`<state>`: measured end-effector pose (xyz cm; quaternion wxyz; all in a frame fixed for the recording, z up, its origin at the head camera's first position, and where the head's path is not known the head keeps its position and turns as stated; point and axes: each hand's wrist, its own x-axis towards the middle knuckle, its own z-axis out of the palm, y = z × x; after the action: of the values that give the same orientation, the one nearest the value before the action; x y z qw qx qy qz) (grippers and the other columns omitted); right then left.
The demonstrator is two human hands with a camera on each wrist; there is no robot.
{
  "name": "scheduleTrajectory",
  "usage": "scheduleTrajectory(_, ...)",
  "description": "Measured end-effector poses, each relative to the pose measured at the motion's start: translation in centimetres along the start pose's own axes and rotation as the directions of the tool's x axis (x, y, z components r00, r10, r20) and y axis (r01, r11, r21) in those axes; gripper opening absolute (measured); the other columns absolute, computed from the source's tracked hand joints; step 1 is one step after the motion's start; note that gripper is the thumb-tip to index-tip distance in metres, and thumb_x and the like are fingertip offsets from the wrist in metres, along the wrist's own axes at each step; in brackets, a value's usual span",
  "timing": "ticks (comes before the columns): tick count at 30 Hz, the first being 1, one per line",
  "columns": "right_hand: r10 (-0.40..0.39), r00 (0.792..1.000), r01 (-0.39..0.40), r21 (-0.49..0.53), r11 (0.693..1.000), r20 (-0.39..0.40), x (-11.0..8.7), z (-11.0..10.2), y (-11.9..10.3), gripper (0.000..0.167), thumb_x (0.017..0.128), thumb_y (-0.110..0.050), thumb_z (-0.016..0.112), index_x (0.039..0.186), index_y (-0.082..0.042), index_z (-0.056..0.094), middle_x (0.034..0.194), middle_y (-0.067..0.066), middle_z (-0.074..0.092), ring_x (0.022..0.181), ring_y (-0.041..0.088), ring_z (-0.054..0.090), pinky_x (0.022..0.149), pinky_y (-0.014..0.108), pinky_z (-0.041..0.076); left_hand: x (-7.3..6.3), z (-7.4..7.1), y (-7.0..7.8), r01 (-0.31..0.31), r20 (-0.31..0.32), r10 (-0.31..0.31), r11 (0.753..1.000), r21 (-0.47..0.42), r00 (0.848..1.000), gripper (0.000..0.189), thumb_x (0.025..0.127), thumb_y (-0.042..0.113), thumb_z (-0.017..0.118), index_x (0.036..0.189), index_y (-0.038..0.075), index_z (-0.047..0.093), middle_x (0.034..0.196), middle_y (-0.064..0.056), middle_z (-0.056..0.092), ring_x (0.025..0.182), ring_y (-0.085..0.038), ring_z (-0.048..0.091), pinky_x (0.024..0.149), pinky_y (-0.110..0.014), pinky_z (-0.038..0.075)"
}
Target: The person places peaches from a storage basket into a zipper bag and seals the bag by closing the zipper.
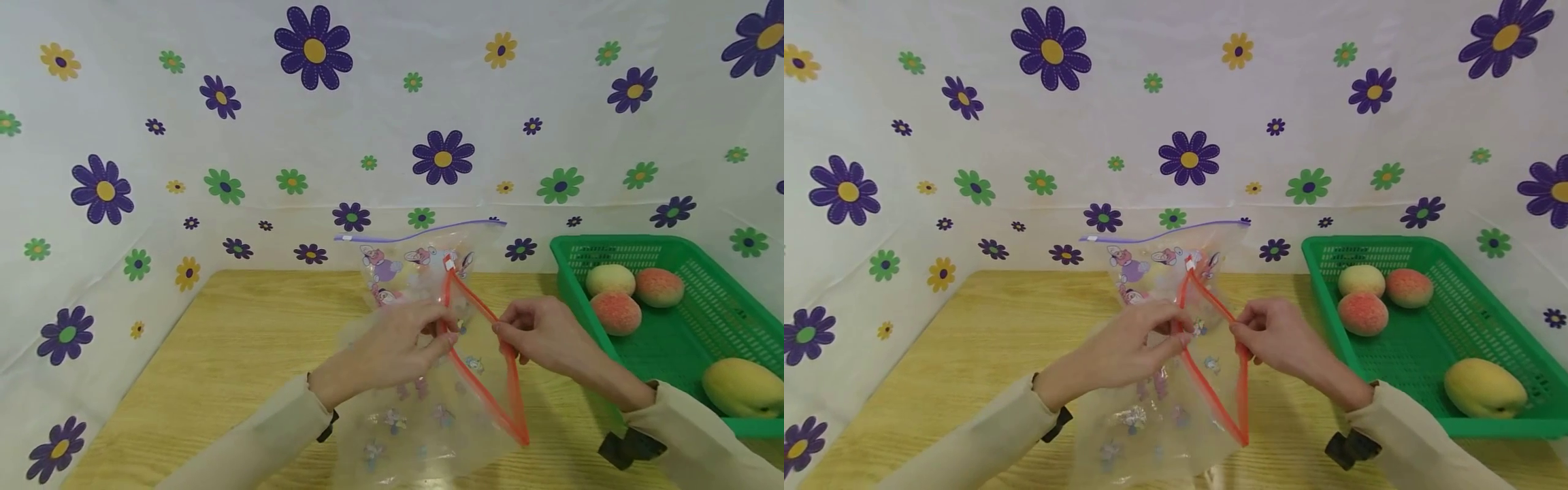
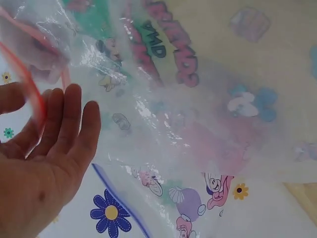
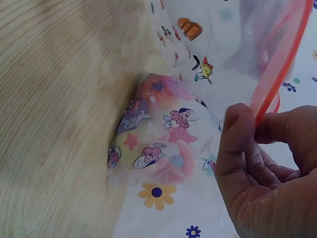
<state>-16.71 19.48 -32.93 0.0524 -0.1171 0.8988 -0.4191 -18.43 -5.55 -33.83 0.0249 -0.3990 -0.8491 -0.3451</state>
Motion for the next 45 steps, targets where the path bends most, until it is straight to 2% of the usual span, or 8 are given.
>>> scheduleTrajectory(5, 0.044, 0.999, -0.044, -0.024, 0.999, -0.019, -0.2, -0.2, 0.4, 0.017, 0.098, -0.017, 0.066, 0.085, -0.006, 0.066, 0.062, 0.001, 0.066, 0.049, 0.018, 0.059, 0.045, 0.031, 0.049, 0.2, 0.0, -0.3, -0.034, -0.066, 0.038, 0.997, 0.067, 0.997, 0.011, 0.098, 0.022, 0.071, 0.094, 0.016, 0.062, 0.077, 0.008, 0.058, 0.072, -0.004, 0.054, 0.066, -0.017, 0.049)
scheduleTrajectory(11, 0.059, 0.997, -0.062, -0.091, 0.994, -0.042, -0.4, -0.3, 0.9, 0.015, 0.098, -0.015, 0.063, 0.085, -0.007, 0.066, 0.063, -0.001, 0.066, 0.05, 0.02, 0.064, 0.044, 0.03, 0.049, 0.3, 0.6, -1.7, -0.023, -0.036, 0.029, 0.987, 0.157, 0.999, 0.02, 0.096, 0.01, 0.071, 0.112, 0.012, 0.059, 0.076, 0.004, 0.056, 0.064, -0.006, 0.047, 0.056, -0.016, 0.041)
scheduleTrajectory(15, 0.071, 0.997, -0.075, -0.137, 0.988, -0.038, -0.5, -0.5, 1.4, 0.015, 0.097, -0.014, 0.062, 0.084, -0.007, 0.064, 0.061, -0.001, 0.065, 0.049, 0.019, 0.064, 0.044, 0.03, 0.05, 0.6, 1.4, -2.8, -0.033, -0.023, 0.036, 0.989, 0.143, 0.999, 0.024, 0.096, 0.009, 0.069, 0.117, 0.013, 0.058, 0.078, 0.005, 0.057, 0.063, -0.006, 0.046, 0.054, -0.016, 0.04)
scheduleTrajectory(26, 0.115, 0.991, -0.127, -0.184, 0.975, -0.072, -1.6, -3.2, 2.0, 0.014, 0.096, -0.014, 0.059, 0.085, -0.006, 0.063, 0.063, 0.0, 0.066, 0.051, 0.016, 0.064, 0.046, 0.03, 0.052, 2.7, 3.4, -2.9, -0.15, 0.029, 0.147, 0.984, 0.096, 0.989, 0.02, 0.099, 0.011, 0.064, 0.118, 0.015, 0.059, 0.104, 0.004, 0.065, 0.087, -0.009, 0.055, 0.078, -0.016, 0.05)
scheduleTrajectory(30, 0.127, 0.985, -0.152, -0.224, 0.963, -0.121, -2.2, -5.1, 2.3, 0.017, 0.097, -0.017, 0.057, 0.087, -0.006, 0.063, 0.063, 0.0, 0.066, 0.052, 0.017, 0.064, 0.048, 0.03, 0.052, 4.2, 3.9, -2.4, -0.243, -0.006, 0.245, 0.965, 0.094, 0.97, 0.021, 0.098, 0.007, 0.063, 0.117, 0.012, 0.06, 0.112, 0.0, 0.068, 0.097, -0.009, 0.057, 0.091, -0.016, 0.052)
scheduleTrajectory(35, 0.085, 0.98, -0.126, -0.234, 0.964, -0.18, -3.4, -7.4, 2.5, 0.021, 0.101, -0.018, 0.055, 0.09, -0.003, 0.064, 0.065, 0.001, 0.069, 0.053, 0.018, 0.066, 0.051, 0.031, 0.055, 6.1, 4.5, -1.7, -0.361, -0.089, 0.376, 0.92, 0.151, 0.922, 0.021, 0.098, 0.007, 0.063, 0.118, 0.011, 0.063, 0.115, 0.001, 0.07, 0.107, -0.009, 0.062, 0.103, -0.014, 0.048)
scheduleTrajectory(39, 0.111, 0.965, -0.164, -0.219, 0.962, -0.238, -4.2, -8.6, 2.3, 0.022, 0.102, -0.021, 0.054, 0.097, -0.001, 0.063, 0.069, 0.002, 0.072, 0.055, 0.017, 0.066, 0.051, 0.032, 0.055, 7.3, 4.7, -1.0, -0.389, -0.113, 0.41, 0.906, 0.168, 0.905, 0.023, 0.1, 0.012, 0.064, 0.123, 0.012, 0.063, 0.119, 0.003, 0.07, 0.115, -0.007, 0.063, 0.108, -0.012, 0.044)
scheduleTrajectory(45, 0.109, 0.913, -0.222, -0.254, 0.941, -0.393, -5.1, -10.2, 1.5, 0.023, 0.102, -0.021, 0.052, 0.098, 0.0, 0.059, 0.064, 0.004, 0.07, 0.051, 0.017, 0.063, 0.048, 0.03, 0.052, 9.0, 5.0, 0.8, -0.443, -0.12, 0.446, 0.895, 0.05, 0.887, 0.027, 0.101, 0.012, 0.065, 0.128, 0.008, 0.062, 0.125, -0.002, 0.069, 0.121, -0.009, 0.062, 0.111, -0.011, 0.041)
